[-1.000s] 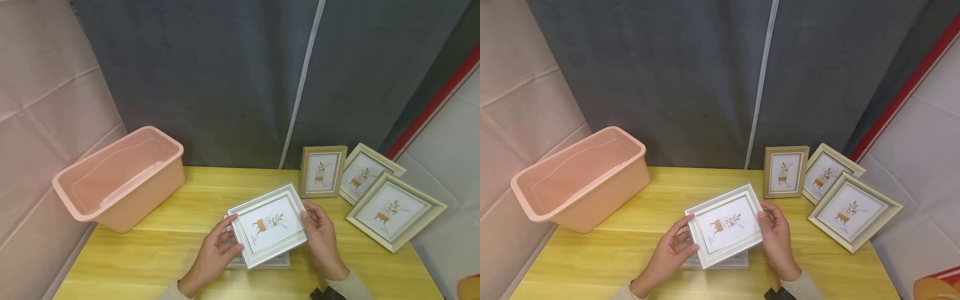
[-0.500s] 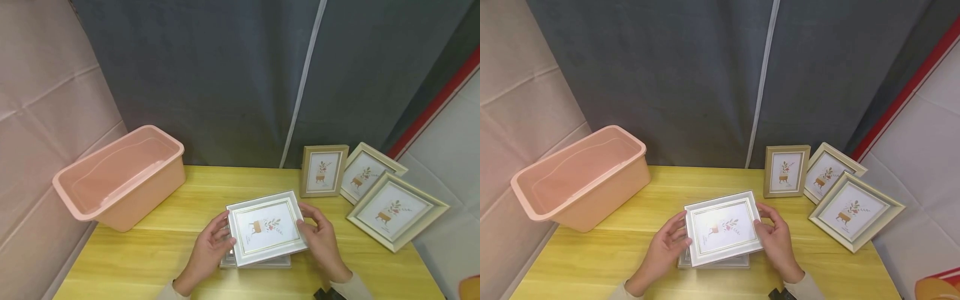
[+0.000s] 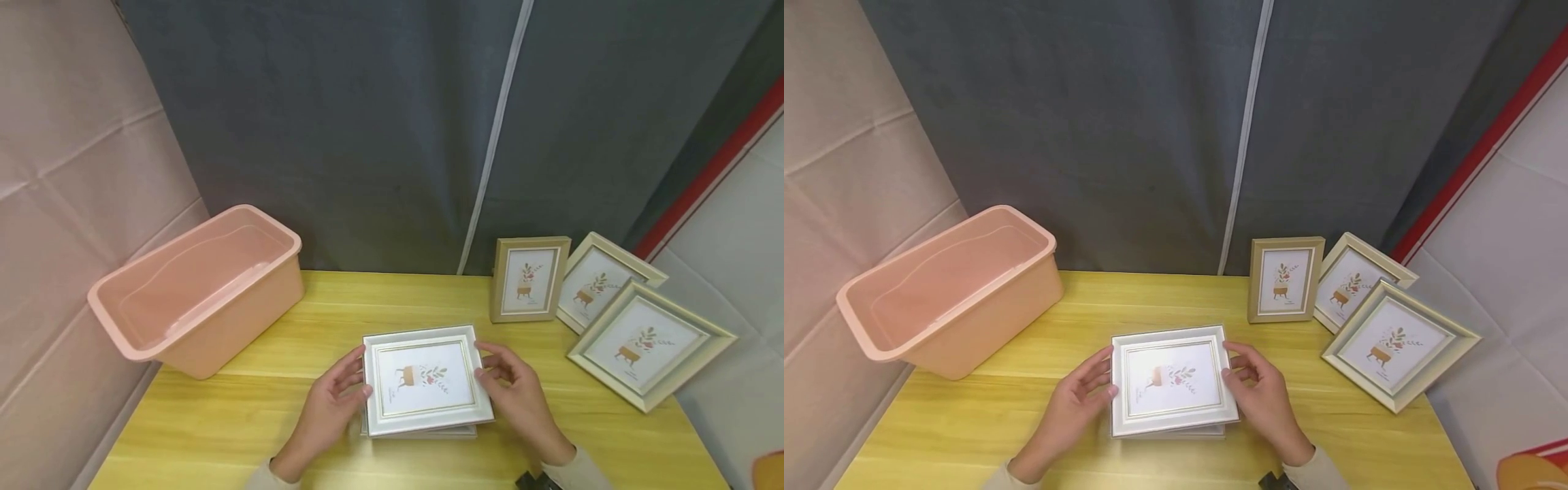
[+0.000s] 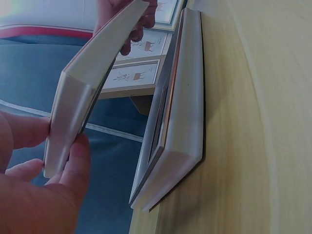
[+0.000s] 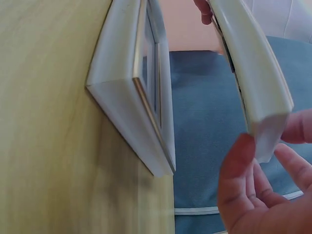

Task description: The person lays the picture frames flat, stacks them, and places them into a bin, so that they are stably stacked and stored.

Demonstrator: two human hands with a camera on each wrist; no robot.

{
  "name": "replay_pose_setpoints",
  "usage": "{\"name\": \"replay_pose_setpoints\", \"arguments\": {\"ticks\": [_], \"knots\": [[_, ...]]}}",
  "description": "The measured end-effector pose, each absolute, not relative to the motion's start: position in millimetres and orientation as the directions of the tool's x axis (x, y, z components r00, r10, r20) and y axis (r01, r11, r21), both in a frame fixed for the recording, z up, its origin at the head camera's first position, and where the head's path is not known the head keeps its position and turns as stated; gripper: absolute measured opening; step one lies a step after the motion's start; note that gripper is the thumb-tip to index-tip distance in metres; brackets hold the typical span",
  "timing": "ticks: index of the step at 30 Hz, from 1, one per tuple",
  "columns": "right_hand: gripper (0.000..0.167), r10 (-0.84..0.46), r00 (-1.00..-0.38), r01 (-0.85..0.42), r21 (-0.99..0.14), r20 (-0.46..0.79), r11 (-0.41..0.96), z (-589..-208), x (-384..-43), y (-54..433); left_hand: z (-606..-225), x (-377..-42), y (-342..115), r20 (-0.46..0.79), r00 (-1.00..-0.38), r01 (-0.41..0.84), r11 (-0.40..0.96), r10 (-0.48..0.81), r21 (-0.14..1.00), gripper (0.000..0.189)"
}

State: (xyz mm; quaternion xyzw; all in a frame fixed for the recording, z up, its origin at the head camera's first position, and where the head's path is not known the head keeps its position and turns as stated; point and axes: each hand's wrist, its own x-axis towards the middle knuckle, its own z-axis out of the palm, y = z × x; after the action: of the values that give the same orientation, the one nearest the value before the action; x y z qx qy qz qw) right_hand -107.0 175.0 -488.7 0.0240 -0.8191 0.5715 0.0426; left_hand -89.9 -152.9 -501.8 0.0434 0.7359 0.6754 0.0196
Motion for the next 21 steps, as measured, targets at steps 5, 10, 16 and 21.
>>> {"name": "replay_pose_setpoints", "arguments": {"ticks": [5,10,16,21], "knots": [[0.043,-0.036,-0.999,-0.037,-0.941,0.026,0.336,-493.2,-105.8,174.6,-503.3,-91.7,-157.4,0.014,-0.998,0.023,0.135,0.066,0.991,0.065],[0.050,-0.085,-0.996,-0.018,-0.939,-0.012,0.344,-498.1,-105.2,174.6,-507.0,-94.9,-160.4,0.001,-0.998,0.015,0.200,0.069,0.980,0.062],[0.052,-0.124,-0.992,-0.022,-0.930,-0.025,0.367,-502.0,-106.1,174.1,-515.9,-97.1,-162.4,-0.012,-0.997,0.007,0.256,0.073,0.967,0.060],[0.053,-0.118,-0.992,-0.004,-0.916,-0.048,0.401,-505.5,-108.7,172.6,-520.7,-99.3,-163.0,-0.004,-0.995,0.023,0.277,0.098,0.961,0.061]]}}
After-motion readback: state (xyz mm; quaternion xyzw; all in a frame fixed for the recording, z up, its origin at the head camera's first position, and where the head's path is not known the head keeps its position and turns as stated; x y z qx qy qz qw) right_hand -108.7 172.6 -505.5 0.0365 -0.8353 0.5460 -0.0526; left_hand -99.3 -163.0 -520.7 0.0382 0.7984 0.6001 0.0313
